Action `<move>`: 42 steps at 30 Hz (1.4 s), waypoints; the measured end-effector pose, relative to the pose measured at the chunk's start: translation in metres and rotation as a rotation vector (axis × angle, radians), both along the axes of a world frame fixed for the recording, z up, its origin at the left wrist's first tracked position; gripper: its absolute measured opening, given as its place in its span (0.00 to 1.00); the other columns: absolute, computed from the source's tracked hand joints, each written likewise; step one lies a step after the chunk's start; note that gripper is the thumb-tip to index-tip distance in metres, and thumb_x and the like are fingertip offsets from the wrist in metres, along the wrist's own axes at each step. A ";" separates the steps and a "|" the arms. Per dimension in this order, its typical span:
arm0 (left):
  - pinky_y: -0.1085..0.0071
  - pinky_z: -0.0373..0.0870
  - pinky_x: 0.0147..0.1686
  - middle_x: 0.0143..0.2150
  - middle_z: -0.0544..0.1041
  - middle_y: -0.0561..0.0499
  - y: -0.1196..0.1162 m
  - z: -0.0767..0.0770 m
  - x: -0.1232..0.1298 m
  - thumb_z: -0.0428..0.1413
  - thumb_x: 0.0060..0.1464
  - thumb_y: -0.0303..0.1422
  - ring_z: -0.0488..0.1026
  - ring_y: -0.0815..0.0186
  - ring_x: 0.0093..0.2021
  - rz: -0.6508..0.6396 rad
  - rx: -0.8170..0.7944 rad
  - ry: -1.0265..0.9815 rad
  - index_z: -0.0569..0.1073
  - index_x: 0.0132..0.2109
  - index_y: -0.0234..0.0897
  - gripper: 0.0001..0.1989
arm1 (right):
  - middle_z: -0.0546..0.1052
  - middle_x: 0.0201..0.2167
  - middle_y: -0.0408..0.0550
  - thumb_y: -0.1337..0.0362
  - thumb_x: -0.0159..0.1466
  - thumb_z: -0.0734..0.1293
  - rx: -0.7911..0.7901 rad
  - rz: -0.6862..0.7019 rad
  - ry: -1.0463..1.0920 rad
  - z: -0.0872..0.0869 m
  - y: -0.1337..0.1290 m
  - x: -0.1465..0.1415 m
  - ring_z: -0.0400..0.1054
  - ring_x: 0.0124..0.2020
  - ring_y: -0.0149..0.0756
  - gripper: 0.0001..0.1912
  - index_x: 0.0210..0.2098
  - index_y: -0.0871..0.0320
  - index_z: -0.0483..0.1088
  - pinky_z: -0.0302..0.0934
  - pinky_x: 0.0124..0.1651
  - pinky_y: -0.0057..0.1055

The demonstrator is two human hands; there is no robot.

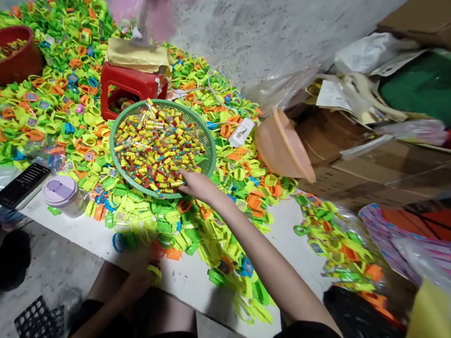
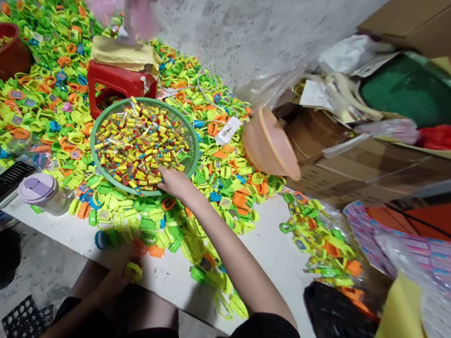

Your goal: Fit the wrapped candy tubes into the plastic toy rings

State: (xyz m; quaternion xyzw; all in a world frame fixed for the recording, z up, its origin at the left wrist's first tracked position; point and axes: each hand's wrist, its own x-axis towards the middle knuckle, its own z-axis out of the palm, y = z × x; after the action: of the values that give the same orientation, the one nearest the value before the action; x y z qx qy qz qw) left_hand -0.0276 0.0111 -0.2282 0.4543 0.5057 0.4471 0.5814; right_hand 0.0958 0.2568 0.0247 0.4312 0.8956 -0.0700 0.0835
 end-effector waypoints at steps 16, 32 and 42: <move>0.49 0.67 0.54 0.56 0.67 0.42 -0.001 0.030 0.001 0.49 0.55 0.25 0.64 0.55 0.59 0.178 0.494 0.769 0.65 0.54 0.38 0.19 | 0.77 0.44 0.57 0.67 0.61 0.64 0.125 0.057 0.037 -0.017 -0.009 0.000 0.72 0.46 0.46 0.17 0.50 0.60 0.66 0.63 0.44 0.34; 0.52 0.59 0.60 0.66 0.55 0.35 0.015 0.160 -0.003 0.43 0.61 0.31 0.53 0.53 0.66 0.236 0.815 0.710 0.44 0.67 0.33 0.29 | 0.76 0.31 0.43 0.66 0.54 0.67 -0.510 0.121 0.463 -0.039 -0.129 0.003 0.70 0.32 0.35 0.12 0.39 0.57 0.69 0.60 0.33 0.26; 0.48 0.52 0.61 0.66 0.55 0.39 0.020 0.155 0.001 0.44 0.62 0.31 0.46 0.50 0.68 0.197 0.807 1.024 0.49 0.66 0.37 0.27 | 0.77 0.40 0.50 0.70 0.51 0.65 -0.539 0.155 0.546 -0.050 -0.128 0.004 0.70 0.40 0.43 0.09 0.33 0.59 0.70 0.61 0.39 0.31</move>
State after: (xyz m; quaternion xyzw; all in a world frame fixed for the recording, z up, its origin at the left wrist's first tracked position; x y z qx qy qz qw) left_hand -0.0267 0.0310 -0.0729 0.7434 0.5503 0.3800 0.0078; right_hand 0.0998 0.1293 -0.0257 0.2904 0.8644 -0.4083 -0.0427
